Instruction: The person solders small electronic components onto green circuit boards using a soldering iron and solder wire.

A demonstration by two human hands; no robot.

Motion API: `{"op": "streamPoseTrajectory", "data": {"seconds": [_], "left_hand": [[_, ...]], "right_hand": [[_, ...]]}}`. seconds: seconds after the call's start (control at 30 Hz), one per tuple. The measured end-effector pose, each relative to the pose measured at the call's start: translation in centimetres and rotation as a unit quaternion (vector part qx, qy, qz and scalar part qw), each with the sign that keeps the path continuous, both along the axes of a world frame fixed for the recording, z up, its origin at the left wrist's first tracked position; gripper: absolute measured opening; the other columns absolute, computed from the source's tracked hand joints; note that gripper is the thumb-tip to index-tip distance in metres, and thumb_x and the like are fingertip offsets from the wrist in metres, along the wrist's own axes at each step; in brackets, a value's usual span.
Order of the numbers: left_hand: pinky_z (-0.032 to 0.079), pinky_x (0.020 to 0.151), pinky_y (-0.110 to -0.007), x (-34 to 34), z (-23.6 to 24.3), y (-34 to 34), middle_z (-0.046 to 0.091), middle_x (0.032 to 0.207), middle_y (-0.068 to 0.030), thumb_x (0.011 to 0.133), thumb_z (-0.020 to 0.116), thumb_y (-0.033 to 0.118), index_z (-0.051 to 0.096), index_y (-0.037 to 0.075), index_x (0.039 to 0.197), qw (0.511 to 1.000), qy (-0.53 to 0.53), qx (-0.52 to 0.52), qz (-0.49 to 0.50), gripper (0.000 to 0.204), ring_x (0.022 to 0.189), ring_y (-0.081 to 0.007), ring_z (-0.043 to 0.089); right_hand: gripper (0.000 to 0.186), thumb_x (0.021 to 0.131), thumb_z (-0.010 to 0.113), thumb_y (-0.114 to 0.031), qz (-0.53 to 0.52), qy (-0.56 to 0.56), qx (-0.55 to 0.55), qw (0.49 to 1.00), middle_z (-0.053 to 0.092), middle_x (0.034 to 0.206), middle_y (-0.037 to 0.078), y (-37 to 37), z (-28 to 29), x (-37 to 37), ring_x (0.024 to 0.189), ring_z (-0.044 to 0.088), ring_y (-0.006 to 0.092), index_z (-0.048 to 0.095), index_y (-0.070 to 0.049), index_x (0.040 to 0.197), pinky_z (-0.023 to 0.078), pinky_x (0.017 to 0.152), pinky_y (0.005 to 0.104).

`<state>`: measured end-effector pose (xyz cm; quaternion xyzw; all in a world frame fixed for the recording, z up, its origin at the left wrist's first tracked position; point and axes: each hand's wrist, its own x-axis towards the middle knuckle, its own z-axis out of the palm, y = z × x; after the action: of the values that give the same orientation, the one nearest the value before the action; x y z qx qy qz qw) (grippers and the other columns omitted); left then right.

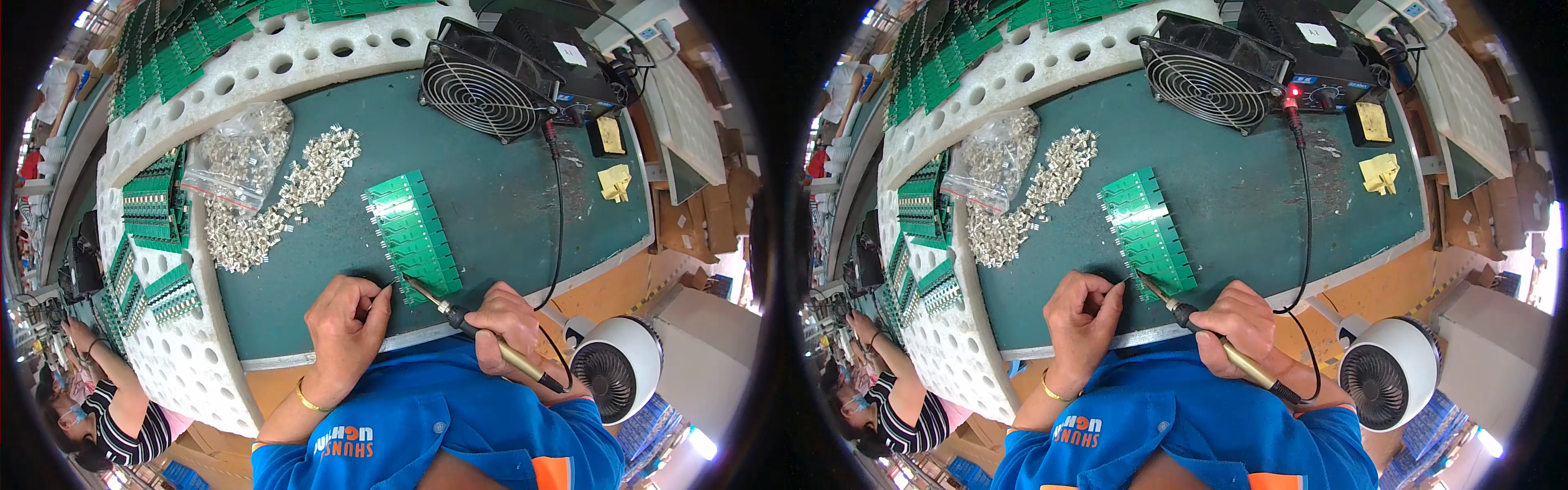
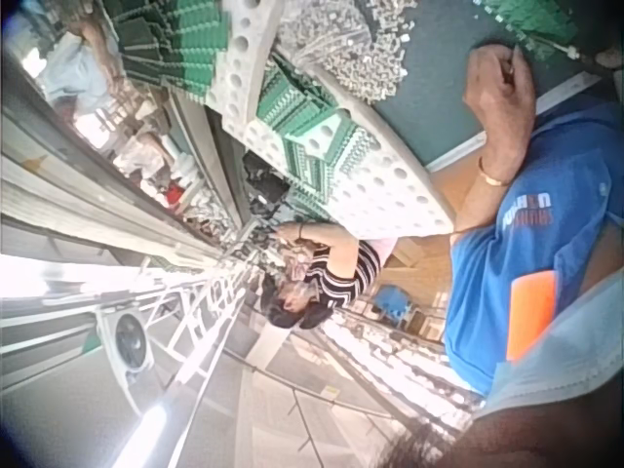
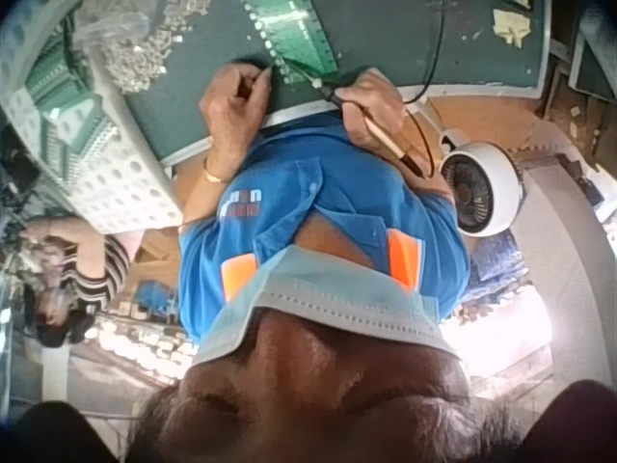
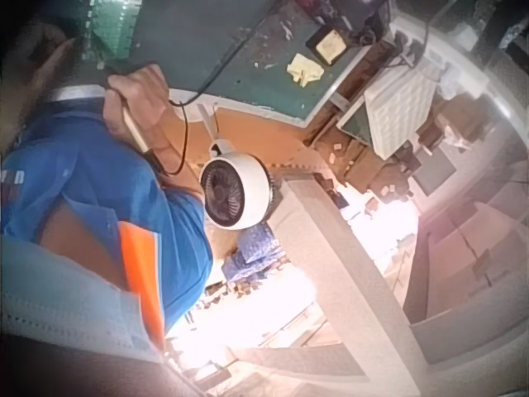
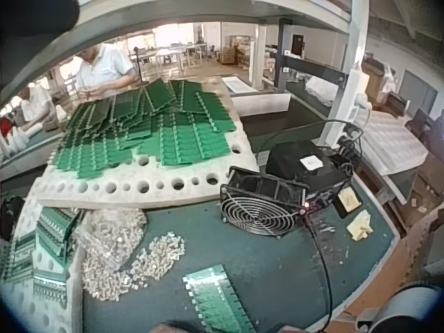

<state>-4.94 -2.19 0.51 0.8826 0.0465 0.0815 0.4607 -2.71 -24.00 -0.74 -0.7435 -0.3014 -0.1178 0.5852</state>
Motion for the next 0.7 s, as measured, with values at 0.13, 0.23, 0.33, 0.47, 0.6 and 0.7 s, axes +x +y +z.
{"op": "streamPoseTrajectory", "data": {"seconds": [0.13, 0.23, 0.33, 0.47, 0.6, 0.7], "left_hand": [[0.038, 0.047, -0.025, -0.08, -0.08, -0.12, 0.055, 0.067, -0.0043, 0.078, 0.076, -0.002, 0.061, 0.002, 0.076, 1.0, -0.005, 0.012, -0.007, 0.016, 0.053, -0.0099, 0.049], [0.038, 0.047, -0.025, -0.09, -0.17, -0.26, 0.055, 0.067, -0.0041, 0.078, 0.076, -0.002, 0.061, 0.002, 0.076, 1.0, -0.008, 0.015, -0.005, 0.016, 0.053, -0.01, 0.049], [0.038, 0.046, -0.025, 0.04, -0.35, -0.35, 0.055, 0.067, -0.0041, 0.078, 0.077, -0.002, 0.061, 0.002, 0.075, 1.0, -0.018, 0.013, -0.005, 0.016, 0.053, -0.0098, 0.049], [0.038, 0.046, -0.025, 0.0, -0.36, -0.39, 0.055, 0.067, -0.0042, 0.078, 0.077, -0.002, 0.061, 0.002, 0.076, 1.0, -0.018, 0.011, -0.011, 0.016, 0.052, -0.0093, 0.049], [0.038, 0.046, -0.025, -0.06, -0.43, -0.51, 0.055, 0.067, -0.0041, 0.078, 0.077, -0.002, 0.061, 0.002, 0.076, 1.0, -0.013, 0.009, -0.005, 0.016, 0.053, -0.009, 0.049], [0.039, 0.047, -0.024, 0.04, -0.49, -0.57, 0.054, 0.067, -0.0039, 0.078, 0.077, -0.002, 0.061, 0.002, 0.076, 1.0, -0.013, 0.006, 0.001, 0.016, 0.053, -0.0089, 0.049]], "right_hand": [[0.01, 0.083, 0.065, -0.007, 0.017, -0.013, -0.013, 1.0, 0.056, 0.062, 0.006, -0.07, 0.21, 0.08, 0.049, 0.05, 0.0216, 0.062, -0.002, 0.092, 0.04, 0.051, 0.034], [0.01, 0.082, 0.065, -0.006, 0.017, -0.02, -0.013, 1.0, 0.056, 0.062, 0.005, 0.01, 0.17, 0.12, 0.048, 0.05, 0.0212, 0.062, -0.002, 0.092, 0.04, 0.05, 0.0335], [0.01, 0.083, 0.065, -0.007, 0.013, -0.023, -0.014, 1.0, 0.056, 0.061, 0.005, 0.1, 0.15, 0.13, 0.048, 0.05, 0.0209, 0.063, -0.002, 0.091, 0.04, 0.05, 0.0334], [0.01, 0.084, 0.065, -0.009, 0.015, -0.025, -0.011, 1.0, 0.057, 0.061, 0.005, 0.07, 0.18, 0.11, 0.048, 0.051, 0.0204, 0.063, -0.002, 0.092, 0.039, 0.05, 0.0333], [0.011, 0.084, 0.066, -0.009, 0.014, -0.024, -0.015, 0.999, 0.057, 0.061, 0.005, 0.07, 0.2, 0.05, 0.048, 0.051, 0.0203, 0.063, -0.002, 0.092, 0.039, 0.05, 0.0332], [0.011, 0.084, 0.066, -0.01, 0.013, -0.026, -0.016, 0.999, 0.057, 0.061, 0.005, 0.09, 0.15, 0.11, 0.048, 0.051, 0.0204, 0.063, -0.002, 0.092, 0.039, 0.05, 0.0333]]}}
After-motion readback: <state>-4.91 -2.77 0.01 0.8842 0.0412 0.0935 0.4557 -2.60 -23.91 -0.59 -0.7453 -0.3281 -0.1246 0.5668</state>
